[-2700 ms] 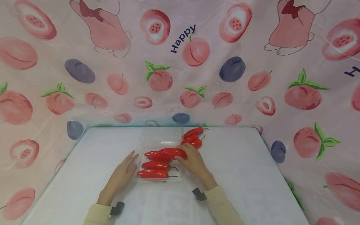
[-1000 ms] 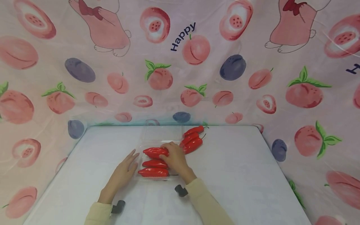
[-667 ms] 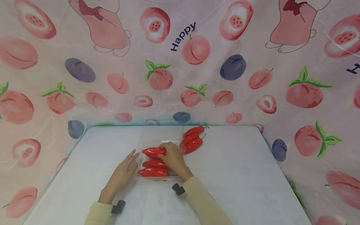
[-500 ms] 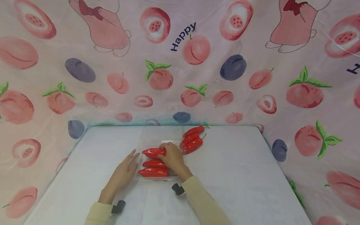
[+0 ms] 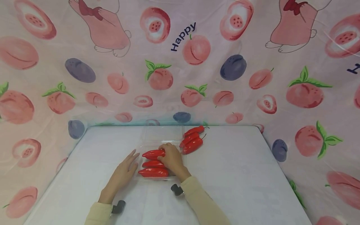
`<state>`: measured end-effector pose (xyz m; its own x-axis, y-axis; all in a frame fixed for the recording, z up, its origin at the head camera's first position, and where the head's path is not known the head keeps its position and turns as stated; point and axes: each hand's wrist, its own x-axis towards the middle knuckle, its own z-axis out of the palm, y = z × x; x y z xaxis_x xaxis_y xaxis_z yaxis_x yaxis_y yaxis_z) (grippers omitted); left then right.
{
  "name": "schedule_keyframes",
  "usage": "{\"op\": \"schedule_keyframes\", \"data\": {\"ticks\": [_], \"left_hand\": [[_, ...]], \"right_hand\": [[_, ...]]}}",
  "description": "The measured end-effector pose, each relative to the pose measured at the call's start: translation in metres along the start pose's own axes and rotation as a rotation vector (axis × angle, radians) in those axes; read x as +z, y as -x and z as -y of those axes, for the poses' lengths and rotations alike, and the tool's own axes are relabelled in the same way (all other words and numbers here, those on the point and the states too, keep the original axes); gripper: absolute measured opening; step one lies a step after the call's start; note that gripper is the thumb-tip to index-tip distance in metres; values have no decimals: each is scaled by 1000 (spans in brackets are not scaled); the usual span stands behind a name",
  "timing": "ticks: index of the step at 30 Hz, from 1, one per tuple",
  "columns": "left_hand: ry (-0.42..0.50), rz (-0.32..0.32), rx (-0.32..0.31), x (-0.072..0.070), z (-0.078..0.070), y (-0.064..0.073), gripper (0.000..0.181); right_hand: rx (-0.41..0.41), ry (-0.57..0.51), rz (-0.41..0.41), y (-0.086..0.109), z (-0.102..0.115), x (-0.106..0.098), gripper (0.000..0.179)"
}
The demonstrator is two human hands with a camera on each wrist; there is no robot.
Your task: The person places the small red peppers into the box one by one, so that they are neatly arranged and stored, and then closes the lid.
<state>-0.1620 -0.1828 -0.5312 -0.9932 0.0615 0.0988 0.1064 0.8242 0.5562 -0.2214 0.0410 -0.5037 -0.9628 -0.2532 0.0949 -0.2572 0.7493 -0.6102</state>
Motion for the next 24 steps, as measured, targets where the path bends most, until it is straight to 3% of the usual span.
{"op": "schedule_keyframes", "data": {"ticks": [24], "left_hand": [[1,18,-19,-1,-1,1,52]], "right_hand": [[17,-20,51,8,-2,-13,42]]}}
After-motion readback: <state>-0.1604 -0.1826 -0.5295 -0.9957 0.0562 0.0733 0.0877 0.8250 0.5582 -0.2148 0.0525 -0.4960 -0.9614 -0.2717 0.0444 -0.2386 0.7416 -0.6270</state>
